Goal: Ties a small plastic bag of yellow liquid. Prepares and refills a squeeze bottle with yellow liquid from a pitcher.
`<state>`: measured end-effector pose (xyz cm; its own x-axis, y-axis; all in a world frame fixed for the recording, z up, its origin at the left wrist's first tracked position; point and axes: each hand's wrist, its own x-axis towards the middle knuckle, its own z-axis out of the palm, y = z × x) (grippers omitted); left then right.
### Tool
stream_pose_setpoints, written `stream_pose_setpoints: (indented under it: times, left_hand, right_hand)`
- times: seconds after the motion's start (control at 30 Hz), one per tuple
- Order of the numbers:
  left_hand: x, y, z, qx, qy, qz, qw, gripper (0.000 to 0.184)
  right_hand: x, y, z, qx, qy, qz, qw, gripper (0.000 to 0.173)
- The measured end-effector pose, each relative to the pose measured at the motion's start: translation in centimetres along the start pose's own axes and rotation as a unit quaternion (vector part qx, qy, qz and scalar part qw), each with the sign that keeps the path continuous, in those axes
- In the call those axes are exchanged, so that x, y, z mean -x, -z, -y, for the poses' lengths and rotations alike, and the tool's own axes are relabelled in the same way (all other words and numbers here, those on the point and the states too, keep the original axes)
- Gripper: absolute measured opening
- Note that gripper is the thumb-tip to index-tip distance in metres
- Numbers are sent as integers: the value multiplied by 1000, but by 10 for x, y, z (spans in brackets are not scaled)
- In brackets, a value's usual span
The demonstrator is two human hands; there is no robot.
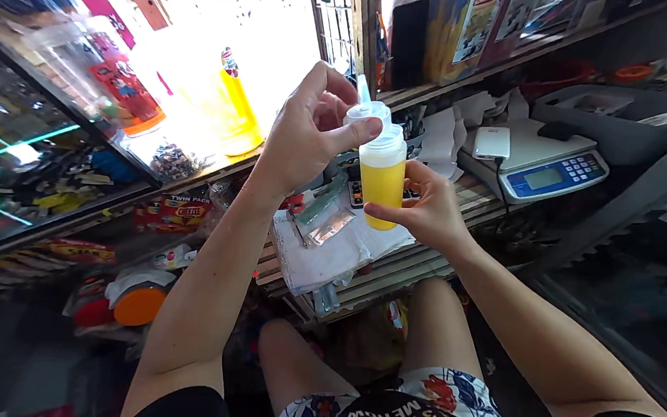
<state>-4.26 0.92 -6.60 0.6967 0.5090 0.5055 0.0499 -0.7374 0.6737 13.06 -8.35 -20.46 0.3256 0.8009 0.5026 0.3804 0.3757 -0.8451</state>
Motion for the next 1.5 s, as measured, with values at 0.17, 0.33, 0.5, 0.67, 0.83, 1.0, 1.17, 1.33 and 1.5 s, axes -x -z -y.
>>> stream_pose_setpoints:
  times: [0.17,0.33,0.5,0.67,0.83,1.0,1.17,1.33,1.5]
  left_hand:
    - [4,-9,-2,-31,-18,29,999,38]
    - [10,-11,-5,-83,0,33,996,45]
    - [14,-22,-11,-145,77,-7,986,83]
    - [18,-28,-11,-184,139,-3,973,62]
    - [21,-12,-6,-75,114,91,986,53]
    - [31,-19,22,99,18,98,990,99]
    - [45,-19,54,37,45,-75,995,74]
    - [73,-65,33,63,29,-90,993,83]
    - [70,-91,24,130,72,-152,977,89]
  right_hand:
    - [8,2,7,25,34,6,999,55]
    - [13,1,8,23,39,-2,999,54]
    - [16,-6,0,73,65,-32,995,54]
    - [25,-12,-3,112,77,-39,990,52]
    - [32,-13,-6,56,59,2,997,55]
    - [37,-18,-4,-27,18,15,999,60]
    - [40,-20,-14,-2,19,-17,1000,58]
    - [41,-30,-24,58,52,-60,995,56]
    - [55,-45,-28,111,138,-86,980,55]
